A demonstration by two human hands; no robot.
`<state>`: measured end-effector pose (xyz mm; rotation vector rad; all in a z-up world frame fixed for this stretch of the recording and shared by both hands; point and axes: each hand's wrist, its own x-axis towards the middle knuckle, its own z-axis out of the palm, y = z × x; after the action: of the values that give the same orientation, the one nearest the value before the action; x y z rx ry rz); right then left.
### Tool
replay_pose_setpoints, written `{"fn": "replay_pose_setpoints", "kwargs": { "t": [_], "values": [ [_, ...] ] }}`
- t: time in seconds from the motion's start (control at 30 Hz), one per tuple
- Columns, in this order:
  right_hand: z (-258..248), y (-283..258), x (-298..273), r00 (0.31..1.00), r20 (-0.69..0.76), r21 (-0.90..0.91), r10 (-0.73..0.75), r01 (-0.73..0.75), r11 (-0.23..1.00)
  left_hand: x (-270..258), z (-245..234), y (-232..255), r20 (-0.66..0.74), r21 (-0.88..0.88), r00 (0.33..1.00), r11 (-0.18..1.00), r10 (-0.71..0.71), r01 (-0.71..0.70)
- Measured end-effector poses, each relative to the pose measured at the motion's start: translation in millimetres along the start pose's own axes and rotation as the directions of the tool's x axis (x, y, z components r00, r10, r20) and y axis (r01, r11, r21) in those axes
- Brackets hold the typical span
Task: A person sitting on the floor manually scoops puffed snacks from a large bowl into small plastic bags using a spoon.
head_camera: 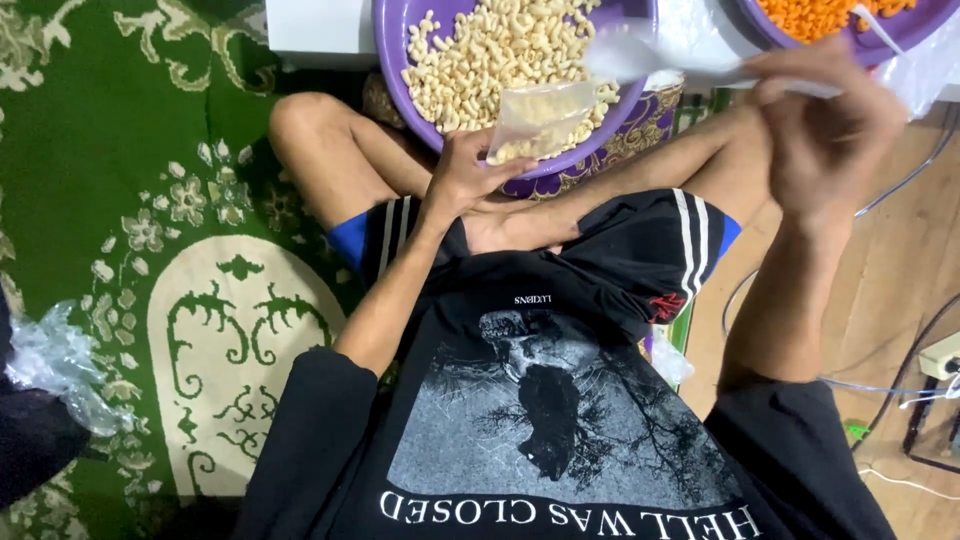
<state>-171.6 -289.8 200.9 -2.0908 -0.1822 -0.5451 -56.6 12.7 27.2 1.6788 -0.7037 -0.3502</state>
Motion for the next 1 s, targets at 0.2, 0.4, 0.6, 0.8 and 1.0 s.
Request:
{"fn": "replay_pose_setpoints", "kwargs": {
  "t": [0.2,0.4,0.6,0.8,1.0],
  "values": [
    [52.3,29.0,-18.9,0.951,-0.170,-0.717,0.258,-0.299,0.630,-9.6,-3.6,-7.1,-0.069,-0.019,0.997,0.999,-0.031,0.030],
    [108.9,117.3,-59.1,0.968,-0.056,-0.406,0.245,-0.247,0.880,-11.7,-17.9,7.6,-0.027,0.010,0.999,0.999,-0.038,0.038],
    [90.2,20.9,8.2,0.849,0.479,0.065,0.221,-0.286,0.956,-1.7,-31.3,54.0,0.109,-0.128,0.994,0.992,0.009,0.005],
    [122.7,12.2,8.1,0.913,0.355,0.202,0.202,-0.286,0.937,-1.5,-20.1,42.0,-0.051,-0.124,0.999,0.992,-0.001,-0.006],
    [123.9,18.8,-6.9,0.921,0.309,0.090,0.235,-0.275,0.957,-3.5,-12.7,28.4,-0.013,0.024,1.000,0.999,-0.021,0.021]
  ]
}}
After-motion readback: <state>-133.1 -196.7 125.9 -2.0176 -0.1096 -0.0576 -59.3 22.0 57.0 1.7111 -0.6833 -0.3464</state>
